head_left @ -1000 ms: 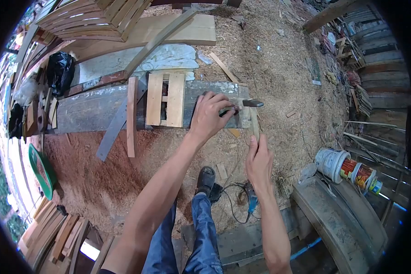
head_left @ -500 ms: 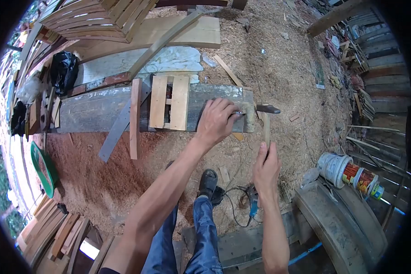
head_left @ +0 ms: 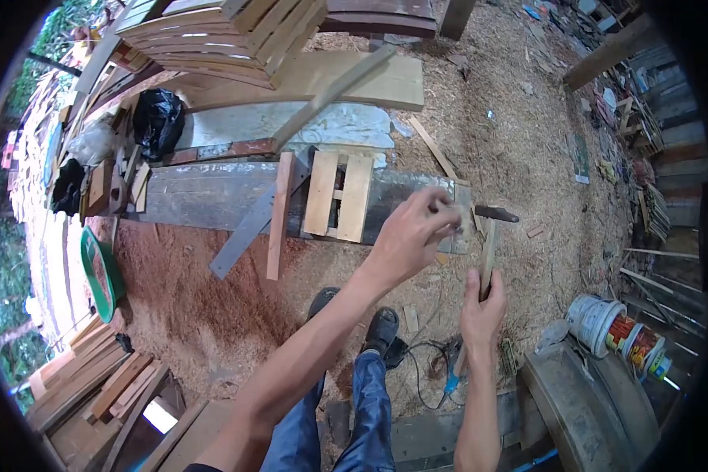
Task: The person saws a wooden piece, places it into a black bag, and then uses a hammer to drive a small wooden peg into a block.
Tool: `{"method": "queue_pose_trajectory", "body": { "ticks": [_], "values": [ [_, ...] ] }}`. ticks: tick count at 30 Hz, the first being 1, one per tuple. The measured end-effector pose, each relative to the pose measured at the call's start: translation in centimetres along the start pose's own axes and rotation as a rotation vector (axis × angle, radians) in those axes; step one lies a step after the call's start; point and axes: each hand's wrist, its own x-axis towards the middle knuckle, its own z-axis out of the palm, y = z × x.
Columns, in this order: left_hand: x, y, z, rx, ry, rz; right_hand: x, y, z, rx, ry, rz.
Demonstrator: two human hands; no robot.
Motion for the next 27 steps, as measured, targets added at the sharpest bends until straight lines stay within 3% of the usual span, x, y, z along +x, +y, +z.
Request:
{"method": "queue_pose_trajectory", "body": {
  "ticks": [6,7,10,11,14,16,17,18,19,20,22,27],
  "values": [
    [-4.3,0.1,-4.5,-0.174,-0.14,-0.204,0.2,-1.7,5.1,0.394,-0.113,-0.088],
    [-4.5,-0.1,-5.3,-0.211,-0.139,-0.248,-0.2,-3.0,4.9,0.32,-0.147,-0.054],
    [-4.6,-0.8,-8.0,-0.14,-0.191,-0.177,-0.9,-5.5,5.4,0.216,-0.223,-0.052],
    [-4.7,-1.2,-8.6,-0.142,-0.185,-0.178,-1.0,-4.3,6.5,0.28,-0.173,-0.144],
    [-4.9,-1.7,-9.9,-0.149,-0.259,-0.203,-1.4,-3.4,8.2,0.42,-0.254,-0.1],
    [-4.6,-1.1,-10.9,-0.259,-0.255,-0.473,-1.7,-3.8,8.7,0.422,-0.275,-0.059],
    [-4.6,-1.3,-11.3,-0.259,-0.252,-0.472,-1.8,-4.1,8.9,0.425,-0.296,-0.014],
    [-4.7,-1.5,-11.6,-0.118,-0.106,-0.433,-1.9,-4.6,9.0,0.421,-0.295,-0.015],
    [-4.8,-1.7,-11.9,0.022,0.037,-0.392,-2.0,-5.4,8.9,0.484,-0.303,0.122],
    [-5.0,-1.9,-12.2,0.093,0.144,-0.486,-2.2,-5.9,8.8,0.546,-0.31,0.263],
    [-5.4,-3.4,-12.1,0.103,0.292,-0.605,-2.2,-6.5,9.0,0.6,-0.278,0.291],
    [-5.8,-6.0,-11.5,0.17,0.224,-0.634,-2.0,-6.8,9.3,0.686,-0.223,0.354]
  ]
}}
